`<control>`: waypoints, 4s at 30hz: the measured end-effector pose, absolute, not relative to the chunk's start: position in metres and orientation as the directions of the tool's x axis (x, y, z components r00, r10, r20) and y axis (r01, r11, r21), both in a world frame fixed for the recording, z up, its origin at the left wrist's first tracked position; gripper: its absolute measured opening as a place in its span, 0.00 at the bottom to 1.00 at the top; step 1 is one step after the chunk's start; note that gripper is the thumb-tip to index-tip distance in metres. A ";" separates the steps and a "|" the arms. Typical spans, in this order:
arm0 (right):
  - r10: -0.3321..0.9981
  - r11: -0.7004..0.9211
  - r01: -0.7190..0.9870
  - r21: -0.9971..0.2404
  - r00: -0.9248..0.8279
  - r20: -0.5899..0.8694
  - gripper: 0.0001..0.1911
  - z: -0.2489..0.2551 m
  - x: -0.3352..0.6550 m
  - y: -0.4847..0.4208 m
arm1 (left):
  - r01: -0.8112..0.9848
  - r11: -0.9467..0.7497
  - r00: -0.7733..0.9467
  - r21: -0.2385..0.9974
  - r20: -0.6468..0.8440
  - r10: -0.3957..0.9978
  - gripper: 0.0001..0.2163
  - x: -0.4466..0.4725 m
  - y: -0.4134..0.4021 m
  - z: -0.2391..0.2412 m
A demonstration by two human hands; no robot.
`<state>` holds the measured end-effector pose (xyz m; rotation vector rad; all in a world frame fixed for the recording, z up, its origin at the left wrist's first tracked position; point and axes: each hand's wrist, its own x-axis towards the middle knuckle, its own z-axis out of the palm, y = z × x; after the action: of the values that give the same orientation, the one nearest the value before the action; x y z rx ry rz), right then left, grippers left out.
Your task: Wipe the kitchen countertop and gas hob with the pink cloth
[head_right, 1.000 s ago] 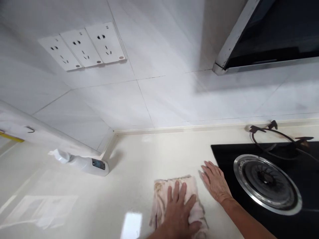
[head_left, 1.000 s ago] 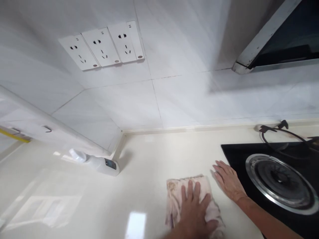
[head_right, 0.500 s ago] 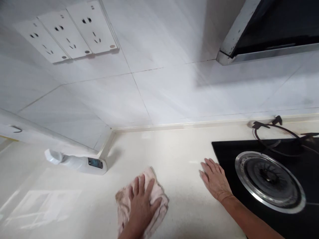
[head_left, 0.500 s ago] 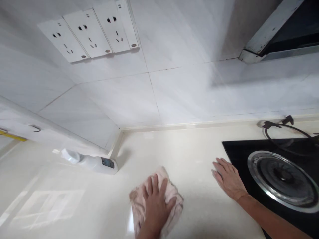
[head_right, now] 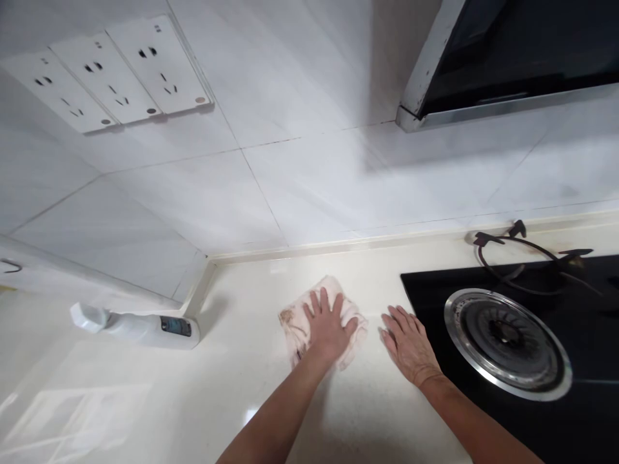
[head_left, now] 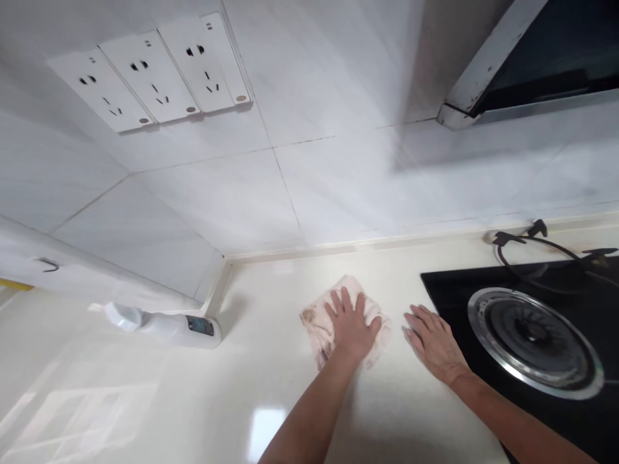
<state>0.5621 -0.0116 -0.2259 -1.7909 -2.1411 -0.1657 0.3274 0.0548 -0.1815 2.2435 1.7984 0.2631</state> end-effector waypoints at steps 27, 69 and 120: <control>0.915 0.217 0.965 -0.147 -0.148 0.376 0.21 -0.239 0.569 -0.012 | 0.996 -0.033 0.016 0.088 0.186 0.982 0.31 0.155 -0.078 -0.197; 0.921 0.206 0.958 -0.202 -0.120 0.370 0.24 -0.247 0.576 -0.013 | 0.962 0.106 -0.127 0.251 0.068 0.990 0.33 0.191 -0.167 -0.185; 0.448 0.796 0.359 -0.487 -0.891 0.075 0.27 -0.157 0.272 -0.098 | 0.956 0.293 -0.283 -0.005 0.238 0.929 0.22 0.073 -0.219 -0.203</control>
<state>0.2717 -0.0978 -0.1568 -0.6347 -2.7981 0.7027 0.0731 -0.2191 -0.2035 1.9805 2.6768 0.2328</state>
